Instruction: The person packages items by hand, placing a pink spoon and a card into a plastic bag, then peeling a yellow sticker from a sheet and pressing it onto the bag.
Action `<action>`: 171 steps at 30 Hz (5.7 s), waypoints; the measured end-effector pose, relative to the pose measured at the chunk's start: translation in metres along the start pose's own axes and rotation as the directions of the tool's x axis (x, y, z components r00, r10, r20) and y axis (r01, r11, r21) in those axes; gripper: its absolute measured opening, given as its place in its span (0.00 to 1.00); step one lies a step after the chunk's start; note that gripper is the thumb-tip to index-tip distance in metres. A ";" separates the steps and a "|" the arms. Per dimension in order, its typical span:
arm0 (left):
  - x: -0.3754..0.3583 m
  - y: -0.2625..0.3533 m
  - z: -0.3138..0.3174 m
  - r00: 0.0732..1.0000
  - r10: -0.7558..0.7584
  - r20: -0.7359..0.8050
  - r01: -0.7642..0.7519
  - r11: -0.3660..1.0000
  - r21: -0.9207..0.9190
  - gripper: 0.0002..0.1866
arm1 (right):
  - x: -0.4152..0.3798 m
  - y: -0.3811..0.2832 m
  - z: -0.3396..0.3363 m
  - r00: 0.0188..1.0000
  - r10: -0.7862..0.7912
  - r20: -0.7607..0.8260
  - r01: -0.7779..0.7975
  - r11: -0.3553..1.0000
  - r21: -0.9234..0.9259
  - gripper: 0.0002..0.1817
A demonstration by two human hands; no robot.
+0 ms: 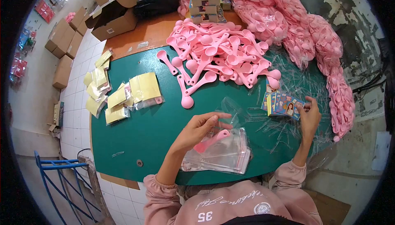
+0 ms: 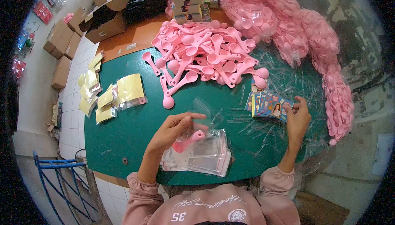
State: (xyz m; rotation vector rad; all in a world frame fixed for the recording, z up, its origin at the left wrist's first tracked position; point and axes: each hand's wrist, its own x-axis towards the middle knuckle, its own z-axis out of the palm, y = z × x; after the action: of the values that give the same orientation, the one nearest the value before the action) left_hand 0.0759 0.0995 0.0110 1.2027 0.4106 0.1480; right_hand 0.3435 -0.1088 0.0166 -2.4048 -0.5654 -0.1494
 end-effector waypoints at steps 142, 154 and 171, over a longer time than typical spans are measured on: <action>-0.082 -0.055 0.071 0.838 0.082 -0.539 -0.046 0.996 0.079 0.11 | -0.081 -0.072 -0.019 0.145 -0.828 0.541 0.106 0.557 0.824 0.08; -0.077 -0.059 0.073 0.848 0.066 -0.525 -0.147 0.982 -0.115 0.10 | -0.070 -0.061 -0.037 0.755 -0.597 0.271 0.531 0.799 0.283 0.25; -0.085 -0.051 0.064 0.895 0.212 -0.393 -0.014 0.893 0.451 0.08 | -0.126 -0.070 0.018 0.523 -0.515 0.679 -0.092 0.758 0.646 0.07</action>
State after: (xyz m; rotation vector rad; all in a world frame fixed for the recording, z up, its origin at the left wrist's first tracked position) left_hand 0.0178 -0.0027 0.0020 1.6479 0.7953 0.4540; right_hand 0.1990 -0.0943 0.0114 -1.5746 -1.1543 1.0201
